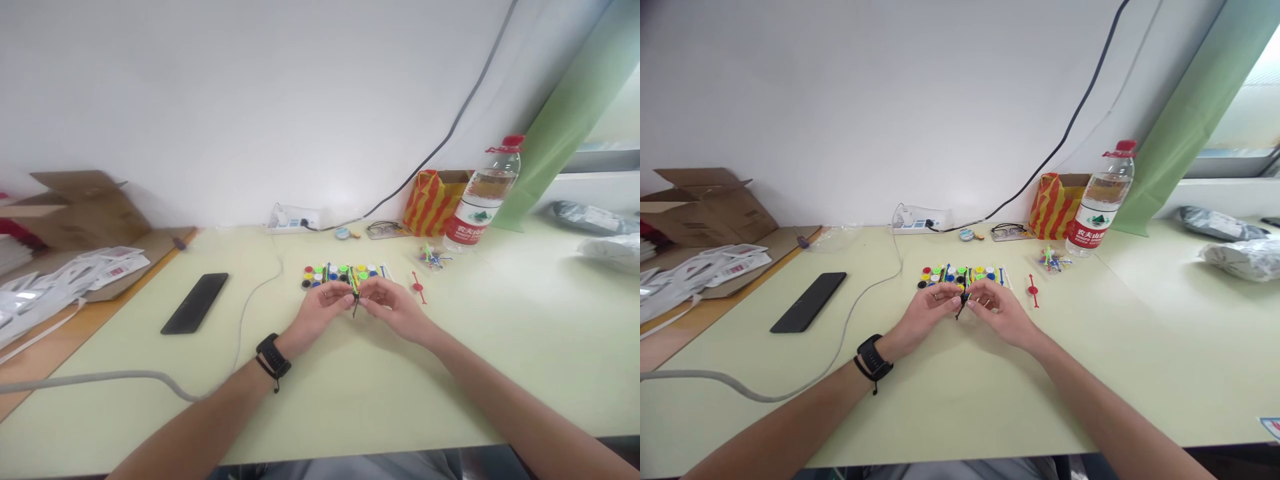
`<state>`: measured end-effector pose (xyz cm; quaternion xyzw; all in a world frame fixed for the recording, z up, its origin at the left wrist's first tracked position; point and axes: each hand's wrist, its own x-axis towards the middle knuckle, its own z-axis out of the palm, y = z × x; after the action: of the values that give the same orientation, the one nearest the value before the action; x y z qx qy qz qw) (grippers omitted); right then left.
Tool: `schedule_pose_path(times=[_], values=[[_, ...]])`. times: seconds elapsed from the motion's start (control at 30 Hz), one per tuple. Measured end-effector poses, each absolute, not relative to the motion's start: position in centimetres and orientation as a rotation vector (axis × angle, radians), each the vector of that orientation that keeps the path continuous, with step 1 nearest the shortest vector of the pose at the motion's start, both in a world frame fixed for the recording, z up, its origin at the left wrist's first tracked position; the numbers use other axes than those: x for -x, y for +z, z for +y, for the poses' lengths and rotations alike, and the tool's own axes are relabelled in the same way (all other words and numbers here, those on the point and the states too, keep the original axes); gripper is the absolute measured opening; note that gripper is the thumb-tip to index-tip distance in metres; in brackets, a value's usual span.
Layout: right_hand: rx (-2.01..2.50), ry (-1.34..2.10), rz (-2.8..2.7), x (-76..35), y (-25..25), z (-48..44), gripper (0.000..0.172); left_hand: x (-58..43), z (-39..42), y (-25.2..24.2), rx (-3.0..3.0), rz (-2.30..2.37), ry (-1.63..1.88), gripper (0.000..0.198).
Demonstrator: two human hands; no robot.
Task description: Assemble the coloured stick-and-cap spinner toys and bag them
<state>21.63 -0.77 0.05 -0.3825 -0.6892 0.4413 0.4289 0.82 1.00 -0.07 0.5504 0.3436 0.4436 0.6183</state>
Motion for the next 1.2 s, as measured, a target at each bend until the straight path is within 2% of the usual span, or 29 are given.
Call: schedule_pose_path(times=[0.07,0.2,0.23,0.27,0.33,0.37,0.43,0.5,0.77,1.2], values=[[0.963,1.056,-1.719,-21.6,0.1,-0.9,0.029,-0.7,1.2,-0.2,-1.257,0.803,1.028,0.032],[0.965,0.961,-1.687,-21.4,0.3,-1.3,0.061,-0.4,1.6,-0.7,-1.232,0.811,1.049,0.034],[0.969,0.941,-1.673,-21.4,0.3,-1.4,0.063,-0.3,1.6,-0.8,-1.229,0.809,1.052,0.035],[0.976,0.925,-1.666,-21.4,0.3,-1.5,0.057,-0.3,1.6,-0.9,-1.228,0.807,1.053,0.035],[1.009,0.948,-1.687,-21.4,0.4,-1.5,0.027,-0.3,1.6,-0.9,-1.232,0.803,1.055,0.035],[1.040,0.983,-1.702,-21.5,0.5,-1.4,0.032,-0.3,1.6,-0.9,-1.231,0.802,1.057,0.035],[1.097,1.048,-1.712,-21.7,0.6,-1.3,0.057,-0.3,1.5,-0.9,-1.222,0.800,1.062,0.034],[1.107,1.044,-1.691,-21.9,0.9,-1.1,0.063,-0.4,1.5,-0.9,-1.207,0.795,1.068,0.035],[1.021,1.027,-1.650,-21.6,1.2,-1.2,0.041,-0.5,1.4,-0.4,-1.088,0.734,1.034,0.036],[1.067,0.972,-1.536,-22.1,1.3,-1.0,0.044,-0.1,1.5,0.2,-0.857,0.597,0.979,0.028]])
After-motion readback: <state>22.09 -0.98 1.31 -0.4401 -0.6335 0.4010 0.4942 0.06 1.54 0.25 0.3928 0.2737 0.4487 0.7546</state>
